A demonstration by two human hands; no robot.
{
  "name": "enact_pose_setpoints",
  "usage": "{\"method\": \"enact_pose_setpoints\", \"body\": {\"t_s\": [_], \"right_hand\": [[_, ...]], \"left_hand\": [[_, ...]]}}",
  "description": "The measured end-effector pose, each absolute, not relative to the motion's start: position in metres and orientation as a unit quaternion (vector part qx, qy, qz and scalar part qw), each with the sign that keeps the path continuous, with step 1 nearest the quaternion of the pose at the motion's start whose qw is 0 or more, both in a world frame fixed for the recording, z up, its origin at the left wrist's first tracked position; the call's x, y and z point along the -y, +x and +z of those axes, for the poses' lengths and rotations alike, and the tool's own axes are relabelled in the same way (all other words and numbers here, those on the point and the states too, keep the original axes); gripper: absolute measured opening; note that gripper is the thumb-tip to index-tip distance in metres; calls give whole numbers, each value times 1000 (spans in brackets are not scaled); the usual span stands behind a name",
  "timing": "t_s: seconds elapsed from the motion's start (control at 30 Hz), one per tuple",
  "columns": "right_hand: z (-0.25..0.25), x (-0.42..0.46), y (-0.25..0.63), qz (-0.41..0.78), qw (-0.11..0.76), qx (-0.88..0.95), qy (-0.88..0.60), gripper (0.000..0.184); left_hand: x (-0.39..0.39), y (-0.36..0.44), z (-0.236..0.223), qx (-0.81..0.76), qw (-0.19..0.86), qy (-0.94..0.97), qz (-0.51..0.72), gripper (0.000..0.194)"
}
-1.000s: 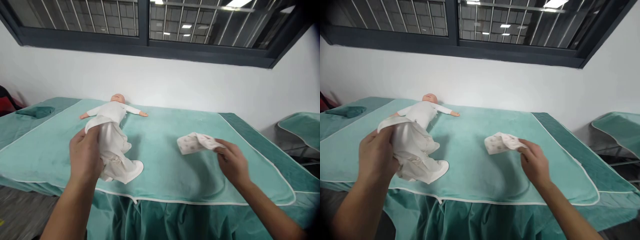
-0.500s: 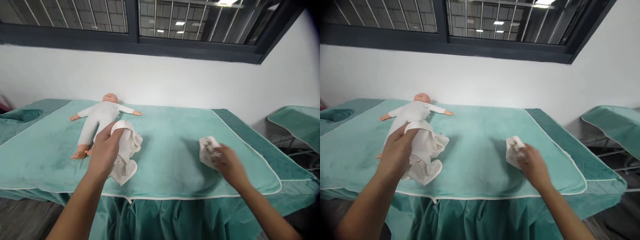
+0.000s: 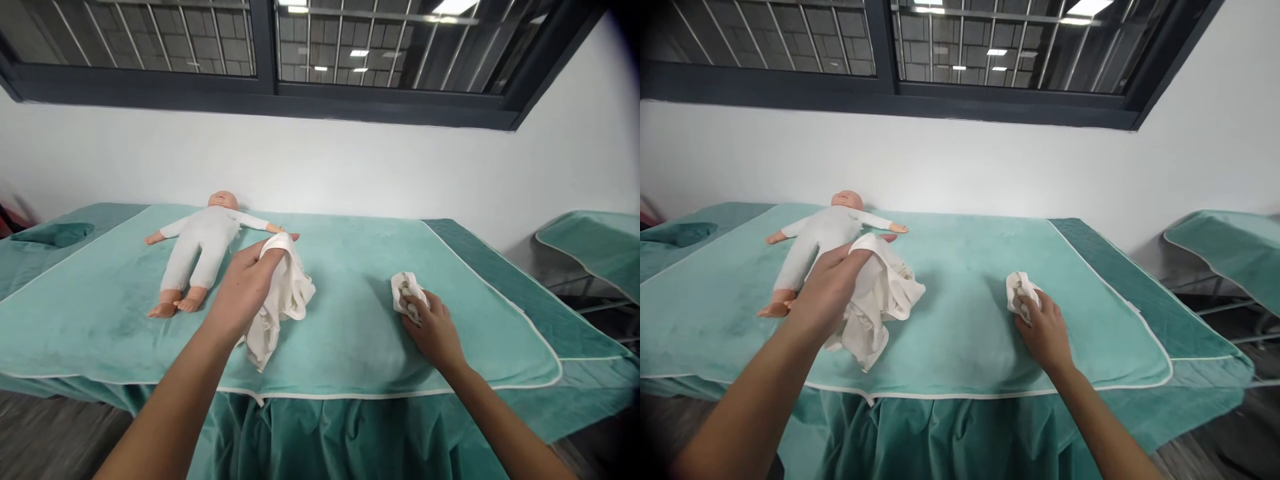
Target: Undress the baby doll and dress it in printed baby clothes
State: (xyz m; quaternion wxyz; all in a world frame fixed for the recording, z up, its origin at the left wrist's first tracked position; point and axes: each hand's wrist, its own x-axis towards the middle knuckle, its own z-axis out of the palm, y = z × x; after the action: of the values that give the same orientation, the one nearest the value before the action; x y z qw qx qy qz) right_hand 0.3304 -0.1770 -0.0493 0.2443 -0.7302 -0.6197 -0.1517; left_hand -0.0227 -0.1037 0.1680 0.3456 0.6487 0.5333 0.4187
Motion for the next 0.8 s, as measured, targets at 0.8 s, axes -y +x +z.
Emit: {"method": "enact_pose_setpoints", "body": {"t_s": [0.8], "right_hand": [[119,141,164,117,499,696,-504,12]], "left_hand": [[110,7,193,-341,326,822,318,28]]}}
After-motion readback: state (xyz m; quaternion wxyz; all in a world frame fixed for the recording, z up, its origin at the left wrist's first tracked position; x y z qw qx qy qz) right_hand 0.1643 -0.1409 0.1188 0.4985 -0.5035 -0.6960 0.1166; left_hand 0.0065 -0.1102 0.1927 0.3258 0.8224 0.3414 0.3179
